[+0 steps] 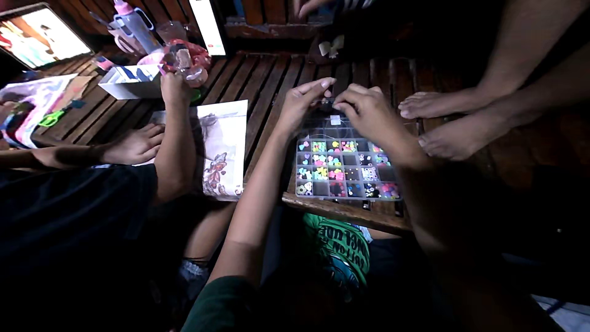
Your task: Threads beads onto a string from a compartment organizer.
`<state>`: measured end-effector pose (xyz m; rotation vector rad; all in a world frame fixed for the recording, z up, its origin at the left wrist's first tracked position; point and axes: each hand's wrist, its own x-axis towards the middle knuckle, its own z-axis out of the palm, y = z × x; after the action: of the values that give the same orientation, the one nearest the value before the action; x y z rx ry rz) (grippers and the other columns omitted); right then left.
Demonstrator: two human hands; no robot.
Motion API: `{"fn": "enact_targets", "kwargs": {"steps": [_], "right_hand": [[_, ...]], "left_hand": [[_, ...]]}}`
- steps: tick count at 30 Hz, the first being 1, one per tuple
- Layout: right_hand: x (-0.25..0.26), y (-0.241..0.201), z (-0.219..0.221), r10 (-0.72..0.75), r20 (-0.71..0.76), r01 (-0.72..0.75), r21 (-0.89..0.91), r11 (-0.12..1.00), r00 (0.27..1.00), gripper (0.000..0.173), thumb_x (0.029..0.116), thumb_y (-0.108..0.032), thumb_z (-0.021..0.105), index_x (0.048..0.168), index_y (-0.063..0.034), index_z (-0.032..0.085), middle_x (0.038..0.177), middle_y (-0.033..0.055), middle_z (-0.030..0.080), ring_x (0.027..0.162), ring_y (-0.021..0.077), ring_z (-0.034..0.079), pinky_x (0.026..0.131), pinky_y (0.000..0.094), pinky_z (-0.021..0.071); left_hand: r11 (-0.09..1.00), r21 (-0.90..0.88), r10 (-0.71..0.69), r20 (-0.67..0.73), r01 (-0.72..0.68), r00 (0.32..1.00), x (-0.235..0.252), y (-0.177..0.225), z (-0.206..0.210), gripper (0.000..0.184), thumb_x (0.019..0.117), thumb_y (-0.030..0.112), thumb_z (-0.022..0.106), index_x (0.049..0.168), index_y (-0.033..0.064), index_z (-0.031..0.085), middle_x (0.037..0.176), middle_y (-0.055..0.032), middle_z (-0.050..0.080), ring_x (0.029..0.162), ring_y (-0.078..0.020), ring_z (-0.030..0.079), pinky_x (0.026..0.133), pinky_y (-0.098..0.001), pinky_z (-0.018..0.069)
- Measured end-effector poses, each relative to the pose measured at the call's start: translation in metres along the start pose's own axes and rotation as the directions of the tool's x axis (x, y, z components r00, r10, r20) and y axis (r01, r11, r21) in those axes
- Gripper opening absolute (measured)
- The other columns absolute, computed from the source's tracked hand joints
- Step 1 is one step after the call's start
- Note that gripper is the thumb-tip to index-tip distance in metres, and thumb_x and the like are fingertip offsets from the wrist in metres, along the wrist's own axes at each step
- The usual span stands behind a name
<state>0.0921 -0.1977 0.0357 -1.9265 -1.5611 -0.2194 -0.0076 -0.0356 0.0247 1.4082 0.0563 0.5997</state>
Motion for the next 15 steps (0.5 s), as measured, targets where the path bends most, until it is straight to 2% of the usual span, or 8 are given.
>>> {"fn": "enact_targets", "kwargs": {"steps": [4,6,8,12,15], "right_hand": [[0.000,-0.003,0.009,-0.115,-0.031,0.115,0.003,0.993,0.993,0.021,0.1041,-0.011,0.056,0.107,0.0006,0.073,0.100,0.0183,0.070,0.093,0.0326,0.068,0.092,0.0541,0.0462],[0.000,-0.004,0.006,-0.111,-0.080,0.112,0.011,0.994,0.991,0.021,0.1042,-0.010,0.055,0.108,0.0006,0.073,0.101,0.0186,0.069,0.093,0.0326,0.068,0.092,0.0533,0.0460],[0.001,-0.006,0.000,-0.057,-0.127,0.062,0.030,0.998,0.990,0.022,0.1054,-0.011,0.053,0.110,0.0018,0.071,0.104,0.0195,0.069,0.096,0.0328,0.067,0.092,0.0527,0.0464],[0.001,-0.003,-0.007,-0.003,-0.215,0.006,0.013,1.000,0.977,0.023,0.1058,-0.012,0.053,0.111,0.0024,0.071,0.104,0.0205,0.068,0.095,0.0334,0.067,0.090,0.0519,0.0468],[0.001,0.002,-0.007,0.015,-0.220,-0.021,-0.024,0.999,0.975,0.025,0.1066,-0.014,0.052,0.111,0.0017,0.071,0.104,0.0204,0.068,0.095,0.0333,0.067,0.091,0.0520,0.0466]], "left_hand": [[0.958,0.268,0.095,0.026,-0.098,0.995,0.002,-0.006,-0.003,0.018,0.1017,0.008,0.060,0.108,-0.0005,0.074,0.089,0.0018,0.072,0.078,-0.0017,0.065,0.076,-0.0220,0.0546],[0.902,0.403,0.134,0.080,-0.155,0.988,0.000,-0.007,-0.004,0.017,0.1006,0.006,0.061,0.107,-0.0015,0.074,0.095,-0.0015,0.074,0.081,0.0009,0.066,0.079,-0.0199,0.0547],[0.851,0.491,0.136,0.141,-0.188,0.981,0.001,-0.010,-0.005,0.016,0.0997,0.006,0.062,0.105,-0.0023,0.074,0.094,-0.0034,0.072,0.081,0.0009,0.064,0.079,-0.0193,0.0534],[0.882,0.442,0.117,0.138,-0.166,0.984,0.000,-0.009,0.000,0.015,0.1014,0.007,0.060,0.104,-0.0012,0.072,0.089,0.0010,0.070,0.078,0.0022,0.063,0.075,-0.0175,0.0527],[0.957,0.281,0.054,0.085,-0.076,0.995,0.000,-0.003,0.003,0.028,0.1089,0.012,0.044,0.112,-0.0006,0.069,0.099,0.0001,0.071,0.086,-0.0027,0.064,0.077,-0.0215,0.0529]]}}
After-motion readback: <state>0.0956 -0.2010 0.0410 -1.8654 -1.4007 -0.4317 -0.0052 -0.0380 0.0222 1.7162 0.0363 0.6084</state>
